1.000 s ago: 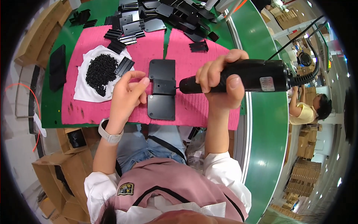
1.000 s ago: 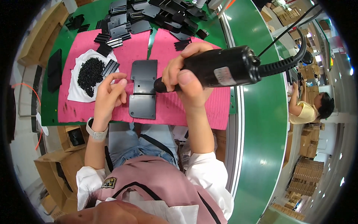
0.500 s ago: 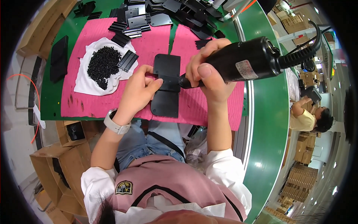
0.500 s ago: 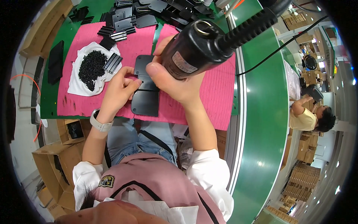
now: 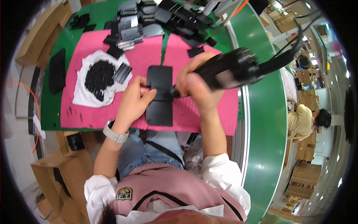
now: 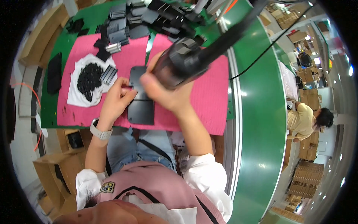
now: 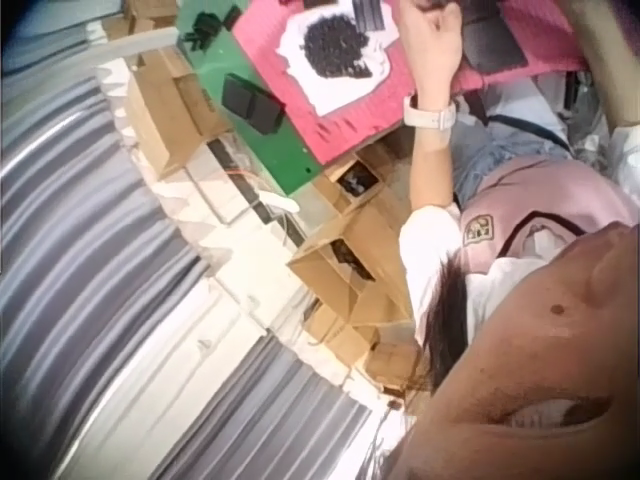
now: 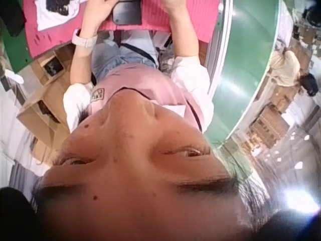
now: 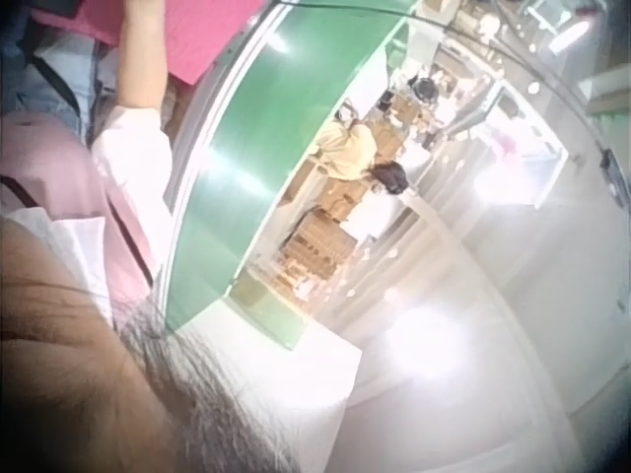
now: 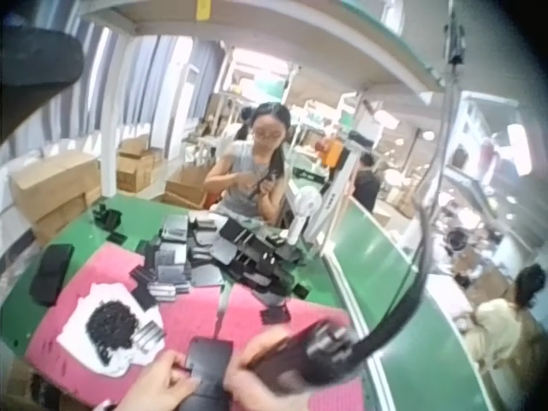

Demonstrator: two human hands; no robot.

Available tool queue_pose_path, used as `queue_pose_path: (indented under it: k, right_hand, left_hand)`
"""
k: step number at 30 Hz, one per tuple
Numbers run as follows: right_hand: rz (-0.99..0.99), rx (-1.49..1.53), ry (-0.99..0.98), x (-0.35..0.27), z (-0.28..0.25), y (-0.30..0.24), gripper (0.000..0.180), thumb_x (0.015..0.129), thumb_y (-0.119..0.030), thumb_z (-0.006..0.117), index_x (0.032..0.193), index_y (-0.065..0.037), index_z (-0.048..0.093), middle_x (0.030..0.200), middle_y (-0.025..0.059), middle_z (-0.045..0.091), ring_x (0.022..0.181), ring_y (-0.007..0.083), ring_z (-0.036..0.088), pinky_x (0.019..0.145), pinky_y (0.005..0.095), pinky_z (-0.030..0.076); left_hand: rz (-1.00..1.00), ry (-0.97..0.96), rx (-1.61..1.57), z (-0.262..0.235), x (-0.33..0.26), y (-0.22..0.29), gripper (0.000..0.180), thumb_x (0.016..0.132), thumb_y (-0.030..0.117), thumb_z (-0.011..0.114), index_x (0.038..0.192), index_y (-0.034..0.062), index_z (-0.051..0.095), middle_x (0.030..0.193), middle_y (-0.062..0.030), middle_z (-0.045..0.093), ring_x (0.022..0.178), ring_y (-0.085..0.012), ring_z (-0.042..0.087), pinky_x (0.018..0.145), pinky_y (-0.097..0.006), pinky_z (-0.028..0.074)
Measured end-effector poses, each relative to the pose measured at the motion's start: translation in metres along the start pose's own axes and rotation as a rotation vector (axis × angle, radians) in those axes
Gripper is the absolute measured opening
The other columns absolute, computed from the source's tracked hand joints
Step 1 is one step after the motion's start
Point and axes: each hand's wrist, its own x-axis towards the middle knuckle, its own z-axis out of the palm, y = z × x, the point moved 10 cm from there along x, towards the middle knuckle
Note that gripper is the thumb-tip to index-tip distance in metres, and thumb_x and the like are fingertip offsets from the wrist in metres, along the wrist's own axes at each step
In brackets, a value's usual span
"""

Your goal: Assembling small plastic components using an electric screwdriver at a factory workbench.

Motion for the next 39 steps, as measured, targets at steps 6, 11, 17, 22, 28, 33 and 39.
queue_pose_path:
  k: [6,11,17,22,28,33,39]
  right_hand:
    - [-0.038,0.138,-0.021,-0.008,0.003,-0.012,0.026,0.069,0.0,0.07,0.088,-0.002,0.053,0.065,0.0016,0.053,0.055,0.0093,0.052,0.051,0.0241,0.044]
    - [-0.182,0.384,-0.154,-0.017,-0.003,-0.049,0.033,0.076,-0.021,0.062,0.099,-0.004,0.044,0.056,0.0043,0.046,0.04,0.0145,0.045,0.044,0.0295,0.041]
    - [-0.227,0.448,-0.218,-0.023,0.008,-0.061,0.035,0.076,-0.024,0.061,0.099,-0.005,0.044,0.056,0.0028,0.047,0.04,0.0141,0.047,0.047,0.0305,0.045]
    - [-0.248,0.541,-0.223,-0.024,0.012,-0.072,0.035,0.079,-0.029,0.06,0.1,-0.006,0.045,0.056,0.0017,0.047,0.039,0.0132,0.046,0.048,0.031,0.045]
    - [-0.292,0.621,-0.165,-0.023,0.009,-0.071,0.036,0.083,-0.034,0.058,0.102,-0.007,0.045,0.056,0.0007,0.047,0.04,0.0128,0.047,0.049,0.0318,0.046]
    - [-0.345,0.663,-0.124,-0.024,0.003,-0.076,0.036,0.086,-0.037,0.056,0.104,-0.007,0.045,0.057,0.0005,0.046,0.04,0.0126,0.047,0.05,0.0332,0.047]
    - [-0.297,0.674,-0.041,-0.027,0.009,-0.067,0.037,0.081,-0.035,0.059,0.101,-0.008,0.043,0.056,0.0023,0.045,0.04,0.0147,0.046,0.05,0.033,0.045]
  left_hand:
    - [0.112,0.235,0.074,-0.018,-0.02,0.011,0.021,0.087,0.008,0.06,0.102,-0.0012,0.049,0.06,-0.0011,0.051,0.054,-0.0063,0.043,0.052,-0.023,0.036]
    - [-0.022,0.217,-0.851,-0.026,-0.029,0.0,0.016,0.095,0.007,0.043,0.108,-0.0012,0.047,0.096,-0.0134,0.059,0.078,-0.0147,0.056,0.062,-0.028,0.045]
    - [0.006,0.188,-0.728,-0.027,-0.041,0.025,0.02,0.099,0.014,0.041,0.108,-0.0024,0.046,0.102,-0.02,0.062,0.094,-0.0237,0.065,0.069,-0.026,0.052]
    - [0.032,-0.018,-0.401,-0.021,-0.046,0.026,0.016,0.099,0.018,0.041,0.101,0.0037,0.047,0.065,0.0014,0.049,0.051,-0.0034,0.042,0.044,-0.019,0.029]
    - [-0.021,-0.061,-0.557,0.004,-0.057,0.037,0.007,0.092,0.009,0.05,0.097,0.0042,0.048,0.061,0.0039,0.04,0.051,-0.0033,0.035,0.044,-0.019,0.025]
    - [-0.056,-0.106,-0.659,0.013,-0.063,0.038,0.013,0.09,0.011,0.059,0.093,0.0013,0.051,0.063,-0.0017,0.053,0.047,-0.0078,0.047,0.042,-0.019,0.037]
    - [-0.001,-0.102,-0.711,0.013,-0.064,0.026,0.027,0.087,0.025,0.066,0.08,0.0018,0.054,0.06,-0.0041,0.055,0.045,-0.0105,0.051,0.039,-0.02,0.039]
